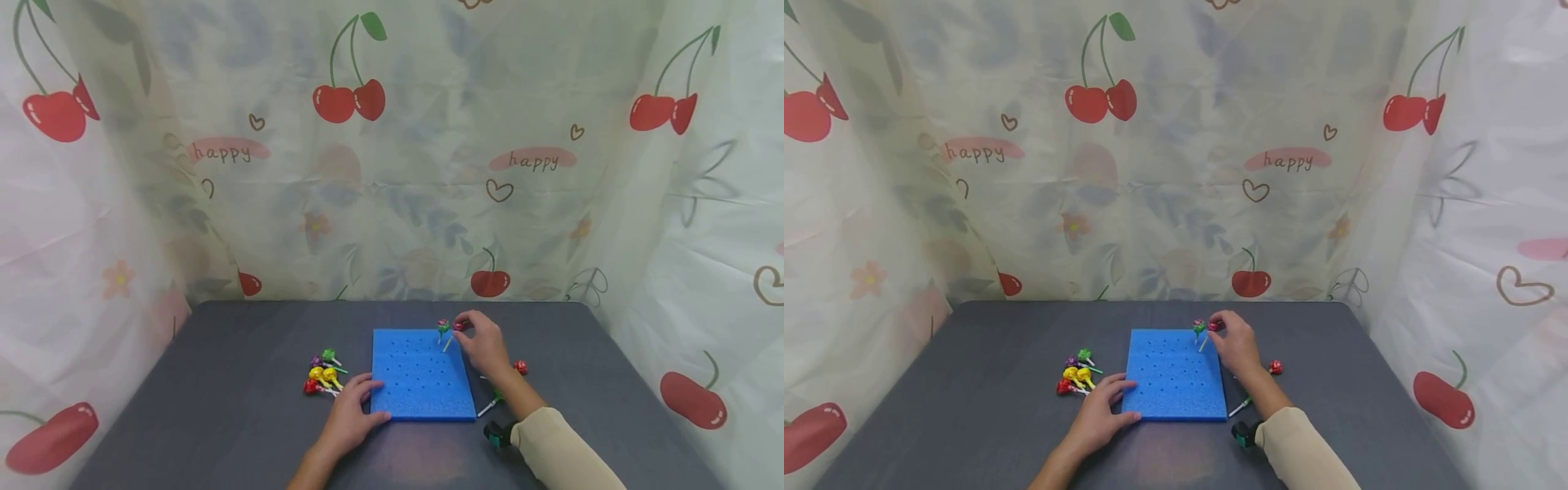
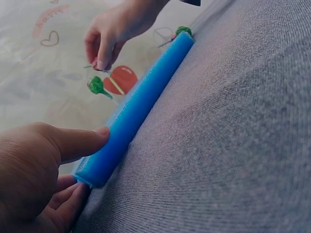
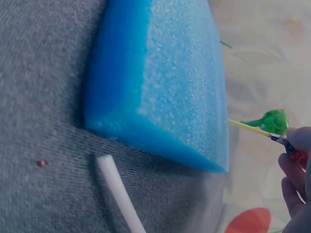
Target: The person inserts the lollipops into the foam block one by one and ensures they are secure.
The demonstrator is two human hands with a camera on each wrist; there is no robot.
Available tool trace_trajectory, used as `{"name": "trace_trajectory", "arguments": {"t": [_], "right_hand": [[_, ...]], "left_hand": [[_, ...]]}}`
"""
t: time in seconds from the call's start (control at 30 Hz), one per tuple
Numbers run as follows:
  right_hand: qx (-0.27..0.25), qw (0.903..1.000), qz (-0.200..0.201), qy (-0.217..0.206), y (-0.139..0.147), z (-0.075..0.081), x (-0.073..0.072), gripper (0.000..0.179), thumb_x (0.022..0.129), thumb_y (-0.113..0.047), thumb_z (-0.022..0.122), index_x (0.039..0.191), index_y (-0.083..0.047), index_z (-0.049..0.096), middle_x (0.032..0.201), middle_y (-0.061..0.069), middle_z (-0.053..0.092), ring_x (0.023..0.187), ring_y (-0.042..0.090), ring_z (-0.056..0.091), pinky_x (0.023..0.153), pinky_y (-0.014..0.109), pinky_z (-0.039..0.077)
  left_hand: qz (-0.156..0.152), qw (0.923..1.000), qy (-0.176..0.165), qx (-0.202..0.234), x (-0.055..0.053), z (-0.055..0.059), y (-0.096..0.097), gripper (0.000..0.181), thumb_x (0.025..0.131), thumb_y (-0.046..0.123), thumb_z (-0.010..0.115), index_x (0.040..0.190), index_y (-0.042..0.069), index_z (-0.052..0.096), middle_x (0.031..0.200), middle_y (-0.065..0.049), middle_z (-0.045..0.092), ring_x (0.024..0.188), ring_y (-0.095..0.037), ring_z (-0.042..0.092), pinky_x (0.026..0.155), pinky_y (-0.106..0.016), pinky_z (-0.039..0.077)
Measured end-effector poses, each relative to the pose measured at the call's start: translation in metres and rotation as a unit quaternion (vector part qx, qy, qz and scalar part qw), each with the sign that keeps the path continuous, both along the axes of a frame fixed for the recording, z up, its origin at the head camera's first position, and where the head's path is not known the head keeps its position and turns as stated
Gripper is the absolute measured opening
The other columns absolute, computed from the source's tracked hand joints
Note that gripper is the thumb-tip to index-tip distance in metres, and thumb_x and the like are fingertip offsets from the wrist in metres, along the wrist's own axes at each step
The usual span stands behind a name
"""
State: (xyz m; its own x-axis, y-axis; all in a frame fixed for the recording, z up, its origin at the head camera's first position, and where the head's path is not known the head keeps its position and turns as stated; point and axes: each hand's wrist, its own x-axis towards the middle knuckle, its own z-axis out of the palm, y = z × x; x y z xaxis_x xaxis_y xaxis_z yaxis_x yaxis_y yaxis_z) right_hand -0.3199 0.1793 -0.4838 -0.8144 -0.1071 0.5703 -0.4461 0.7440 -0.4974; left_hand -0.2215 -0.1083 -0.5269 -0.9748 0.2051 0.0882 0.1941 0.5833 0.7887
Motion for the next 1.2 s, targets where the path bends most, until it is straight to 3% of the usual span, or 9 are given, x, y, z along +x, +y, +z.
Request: {"name": "trace_trajectory", "arguments": {"t": [0.6,1.2], "right_hand": [[0.034,0.9986,0.032,0.022,-0.0062,-0.0015,0.0019,0.027,0.08,-0.005,0.08,0.101,-0.01,0.064,0.1,0.005,0.063,0.093,0.021,0.063,0.082,0.04,0.054],[0.036,0.9967,0.052,0.051,-0.0096,-0.0048,0.0038,0.03,0.078,-0.002,0.081,0.103,-0.01,0.067,0.1,0.003,0.064,0.092,0.019,0.064,0.08,0.038,0.055]], "left_hand": [[-0.002,1.0,0.001,0.004,-0.0001,0.0005,-0.0006,0.05,0.081,0.029,0.081,0.125,0.014,0.064,0.139,-0.015,0.047,0.125,-0.036,0.048,0.096,-0.045,0.047],[-0.004,0.9999,0.006,0.007,0.0009,0.0024,0.0004,0.049,0.081,0.027,0.081,0.124,0.013,0.064,0.139,-0.016,0.047,0.12,-0.034,0.053,0.094,-0.044,0.048]]}}
